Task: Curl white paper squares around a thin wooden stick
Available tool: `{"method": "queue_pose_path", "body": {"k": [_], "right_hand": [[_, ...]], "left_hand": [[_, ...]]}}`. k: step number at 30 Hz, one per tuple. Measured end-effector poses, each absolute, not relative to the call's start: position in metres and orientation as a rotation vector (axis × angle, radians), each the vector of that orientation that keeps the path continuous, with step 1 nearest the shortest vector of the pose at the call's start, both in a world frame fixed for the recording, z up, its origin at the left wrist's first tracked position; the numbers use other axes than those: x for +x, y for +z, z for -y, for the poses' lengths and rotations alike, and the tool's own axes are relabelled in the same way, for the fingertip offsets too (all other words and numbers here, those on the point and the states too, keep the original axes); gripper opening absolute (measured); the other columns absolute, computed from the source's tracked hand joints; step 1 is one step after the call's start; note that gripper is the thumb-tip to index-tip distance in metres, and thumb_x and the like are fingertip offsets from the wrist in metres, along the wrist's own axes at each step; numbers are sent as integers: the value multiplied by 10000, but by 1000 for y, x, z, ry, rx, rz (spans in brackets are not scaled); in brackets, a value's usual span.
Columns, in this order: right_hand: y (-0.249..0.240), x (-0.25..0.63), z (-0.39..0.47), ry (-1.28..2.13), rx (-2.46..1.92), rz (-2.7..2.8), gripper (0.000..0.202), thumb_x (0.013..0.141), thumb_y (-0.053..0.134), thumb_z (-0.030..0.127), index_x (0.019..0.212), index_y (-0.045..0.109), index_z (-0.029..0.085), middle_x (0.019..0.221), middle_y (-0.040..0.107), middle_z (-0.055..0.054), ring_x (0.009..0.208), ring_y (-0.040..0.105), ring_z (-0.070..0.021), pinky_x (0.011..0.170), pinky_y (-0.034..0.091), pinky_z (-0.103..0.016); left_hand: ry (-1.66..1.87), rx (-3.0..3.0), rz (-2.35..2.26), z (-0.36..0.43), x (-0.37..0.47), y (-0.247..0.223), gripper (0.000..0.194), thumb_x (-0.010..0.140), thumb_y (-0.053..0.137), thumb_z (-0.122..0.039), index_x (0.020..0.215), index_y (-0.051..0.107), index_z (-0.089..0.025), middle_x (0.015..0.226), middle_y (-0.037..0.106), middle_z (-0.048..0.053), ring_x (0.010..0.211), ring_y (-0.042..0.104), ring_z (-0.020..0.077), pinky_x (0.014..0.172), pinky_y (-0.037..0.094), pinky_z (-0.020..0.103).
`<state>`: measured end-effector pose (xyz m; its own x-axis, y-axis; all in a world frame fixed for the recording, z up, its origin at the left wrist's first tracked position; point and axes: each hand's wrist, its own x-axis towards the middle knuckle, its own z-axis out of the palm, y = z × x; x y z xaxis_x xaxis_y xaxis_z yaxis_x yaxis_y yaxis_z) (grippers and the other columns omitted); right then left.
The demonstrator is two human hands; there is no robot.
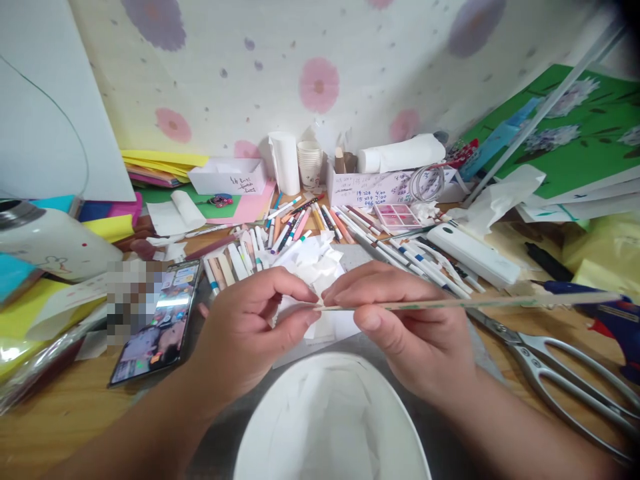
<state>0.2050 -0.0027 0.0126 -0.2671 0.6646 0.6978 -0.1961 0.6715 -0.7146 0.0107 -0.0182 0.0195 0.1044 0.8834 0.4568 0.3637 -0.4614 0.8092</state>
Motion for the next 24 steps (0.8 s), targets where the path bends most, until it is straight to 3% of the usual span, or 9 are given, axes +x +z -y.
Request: {"method": "queue_pose_path", "body": {"k": [11,17,21,24], "right_hand": [[17,207,3,639,-445,1699,106,927,704,123,937,782,194,821,798,-53,808,759,-177,752,635,-294],[17,208,4,707,-422,1696,112,930,704,124,965,792,183,838,810,-69,828,758,-191,772,636,-317],[16,208,4,820,-412,1619,103,958,699,180,983,790,222,857,809,-43,836,754,-176,788,625,-309],[15,208,2,876,-398,1574,90,966,708,228,994,793,230,880,807,-38,855,752,-172,813,620,-312]], "left_hand": [[1278,1850,-1207,19,6,15,94,783,754,-157,786,714,-242,622,702,-66,481,561,89,446,417,183],[1314,1854,-1014,15,1,11,139,944,655,-171,902,748,-265,770,719,-28,690,648,119,626,515,203],[1369,1956,-906,13,2,12,147,922,695,-130,889,758,-259,839,734,-15,793,692,130,738,562,208],[1366,2037,-1002,17,3,13,180,902,725,-109,891,761,-285,845,795,-47,764,735,122,726,575,193]]}}
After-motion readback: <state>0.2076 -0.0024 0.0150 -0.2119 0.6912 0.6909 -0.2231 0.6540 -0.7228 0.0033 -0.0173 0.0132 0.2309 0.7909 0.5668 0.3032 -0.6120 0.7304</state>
